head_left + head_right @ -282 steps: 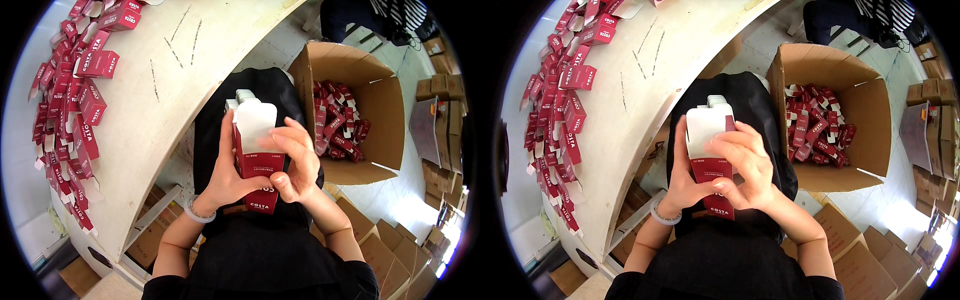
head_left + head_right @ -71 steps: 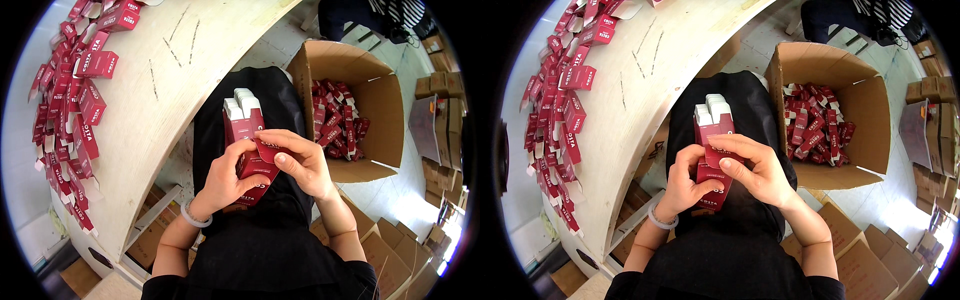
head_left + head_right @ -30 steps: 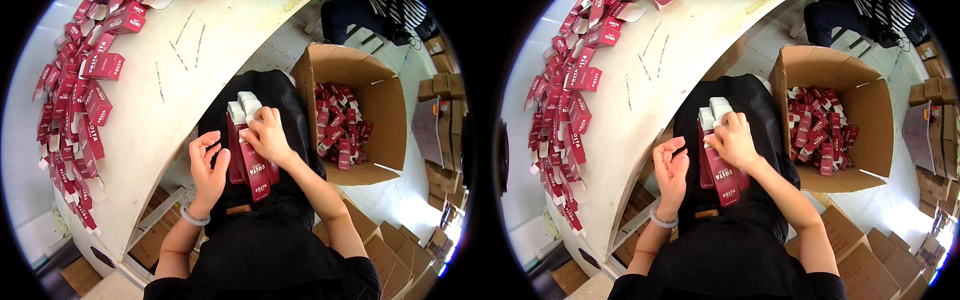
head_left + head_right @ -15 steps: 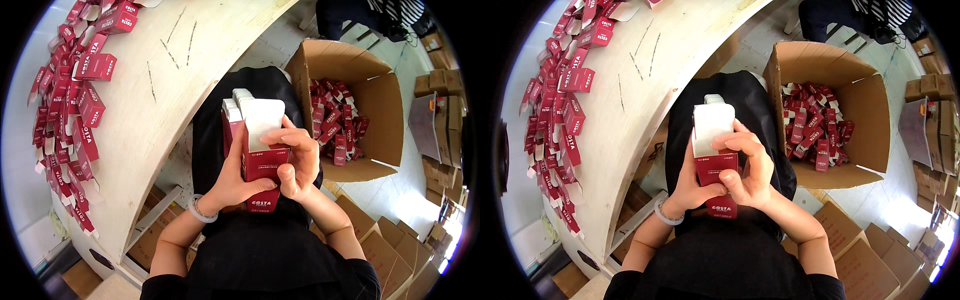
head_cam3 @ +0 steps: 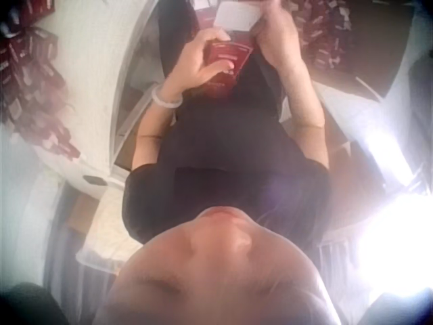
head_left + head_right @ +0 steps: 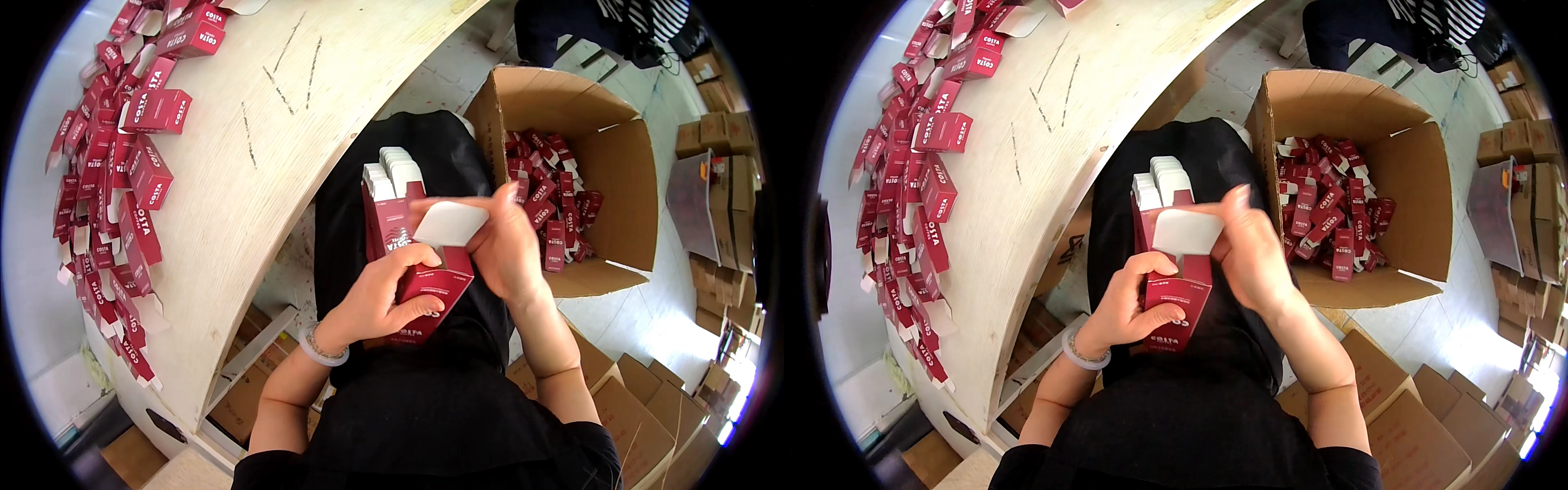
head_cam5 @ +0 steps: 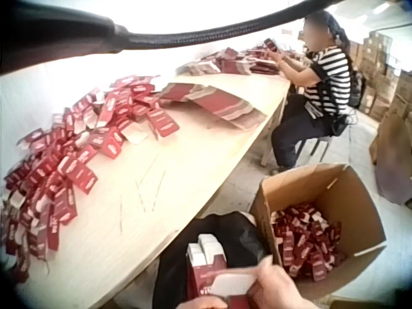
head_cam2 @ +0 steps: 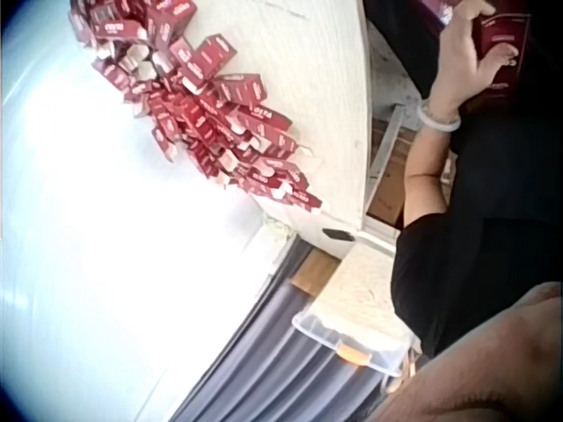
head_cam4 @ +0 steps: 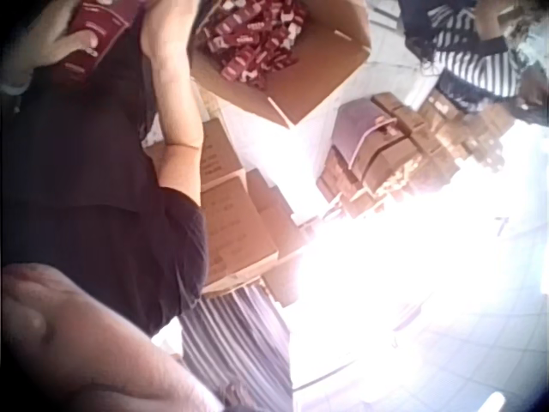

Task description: The person sits on the floor and repeatedly assembles small red cardboard boxes by hand. They pick up flat-packed pieces from a nearby cardboard box, fold the flaps to form the box shape, and place the finished units into a growing stack on their lap.

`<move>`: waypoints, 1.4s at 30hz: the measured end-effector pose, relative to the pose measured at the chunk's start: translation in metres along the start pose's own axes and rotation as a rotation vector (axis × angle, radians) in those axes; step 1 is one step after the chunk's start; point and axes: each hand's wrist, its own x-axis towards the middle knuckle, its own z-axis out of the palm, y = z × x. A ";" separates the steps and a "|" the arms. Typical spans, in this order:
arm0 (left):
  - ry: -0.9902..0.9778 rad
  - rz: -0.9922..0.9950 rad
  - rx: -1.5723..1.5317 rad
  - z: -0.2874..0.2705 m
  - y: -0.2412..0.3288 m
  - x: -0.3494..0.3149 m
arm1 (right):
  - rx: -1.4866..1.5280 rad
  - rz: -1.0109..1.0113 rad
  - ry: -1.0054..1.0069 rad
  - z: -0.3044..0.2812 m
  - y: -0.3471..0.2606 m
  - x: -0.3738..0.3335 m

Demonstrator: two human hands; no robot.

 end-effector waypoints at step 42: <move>0.552 -0.241 -0.173 -0.016 -0.023 -0.017 | -1.512 -0.811 0.001 -0.039 0.099 0.090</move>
